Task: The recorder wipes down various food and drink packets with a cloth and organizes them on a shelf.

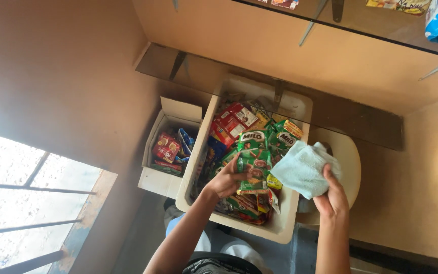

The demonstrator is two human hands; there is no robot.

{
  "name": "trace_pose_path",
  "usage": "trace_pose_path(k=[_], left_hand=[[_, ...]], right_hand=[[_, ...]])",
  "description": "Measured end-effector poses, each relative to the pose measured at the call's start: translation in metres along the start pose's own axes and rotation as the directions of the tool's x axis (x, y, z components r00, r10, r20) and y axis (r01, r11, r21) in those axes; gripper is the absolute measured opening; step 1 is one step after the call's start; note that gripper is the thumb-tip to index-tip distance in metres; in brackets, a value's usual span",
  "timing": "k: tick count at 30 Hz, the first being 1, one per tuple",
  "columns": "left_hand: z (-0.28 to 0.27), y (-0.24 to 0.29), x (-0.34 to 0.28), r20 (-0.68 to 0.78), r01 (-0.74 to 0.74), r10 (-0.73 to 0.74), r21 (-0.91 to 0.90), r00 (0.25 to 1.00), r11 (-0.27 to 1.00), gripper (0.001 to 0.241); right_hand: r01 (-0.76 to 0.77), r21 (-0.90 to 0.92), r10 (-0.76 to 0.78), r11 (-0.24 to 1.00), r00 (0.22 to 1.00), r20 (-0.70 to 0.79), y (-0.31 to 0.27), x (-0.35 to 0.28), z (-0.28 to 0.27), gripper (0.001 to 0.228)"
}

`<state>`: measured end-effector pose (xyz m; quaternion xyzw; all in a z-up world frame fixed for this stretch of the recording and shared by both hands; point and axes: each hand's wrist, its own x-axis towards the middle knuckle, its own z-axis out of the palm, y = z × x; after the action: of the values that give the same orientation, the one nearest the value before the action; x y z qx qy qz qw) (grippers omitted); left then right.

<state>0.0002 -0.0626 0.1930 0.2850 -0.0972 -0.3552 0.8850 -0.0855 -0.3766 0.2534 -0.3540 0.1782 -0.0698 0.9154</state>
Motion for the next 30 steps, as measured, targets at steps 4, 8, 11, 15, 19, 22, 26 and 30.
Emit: trace_pose_path(k=[4, 8, 11, 15, 19, 22, 26, 30], left_hand=[[0.018, 0.008, -0.002, -0.054, -0.028, 0.026, -0.036, 0.998, 0.999, 0.085], [0.041, 0.009, -0.003, -0.031, 0.010, -0.013, -0.094, 0.999, 0.996, 0.063], [0.036, 0.000, 0.003, -0.033, 0.112, -0.127, -0.285, 0.991, 0.952, 0.061], [0.012, -0.005, 0.007, 0.007, 0.098, -0.106, -0.445, 0.994, 0.890, 0.071], [0.013, -0.001, 0.009, 0.055, 0.057, -0.040, -0.367, 0.998, 0.928, 0.054], [0.042, 0.007, -0.001, -0.094, 0.094, -0.123, -0.265, 0.988, 0.959, 0.038], [0.038, -0.012, 0.003, -0.142, 0.077, -0.128, -0.318, 0.981, 0.945, 0.036], [-0.060, -0.062, 0.029, 0.345, 0.228, 0.002, -0.625, 0.939, 0.746, 0.045]], right_hand=[[0.225, -0.087, -0.222, 0.971, 0.974, 0.044, -0.008, -0.054, 0.114, 0.066], [0.509, -0.742, -0.432, 0.435, 0.842, 0.324, 0.056, -0.063, 0.131, 0.073], [0.552, -0.810, -0.322, -0.200, 0.744, 0.586, 0.105, -0.069, 0.146, 0.073], [0.677, -0.640, -0.167, -0.365, 0.628, 0.760, 0.139, -0.082, 0.120, 0.054], [0.729, -0.597, -0.098, -0.334, 0.603, 0.792, 0.131, -0.062, 0.102, 0.045], [0.676, -0.610, -0.207, -0.414, 0.583, 0.786, 0.112, -0.050, 0.121, 0.045], [0.620, -0.746, -0.354, -0.246, 0.659, 0.664, 0.120, -0.043, 0.127, 0.051], [0.696, -0.682, -0.209, -0.227, 0.649, 0.732, 0.139, -0.068, 0.118, 0.051]])
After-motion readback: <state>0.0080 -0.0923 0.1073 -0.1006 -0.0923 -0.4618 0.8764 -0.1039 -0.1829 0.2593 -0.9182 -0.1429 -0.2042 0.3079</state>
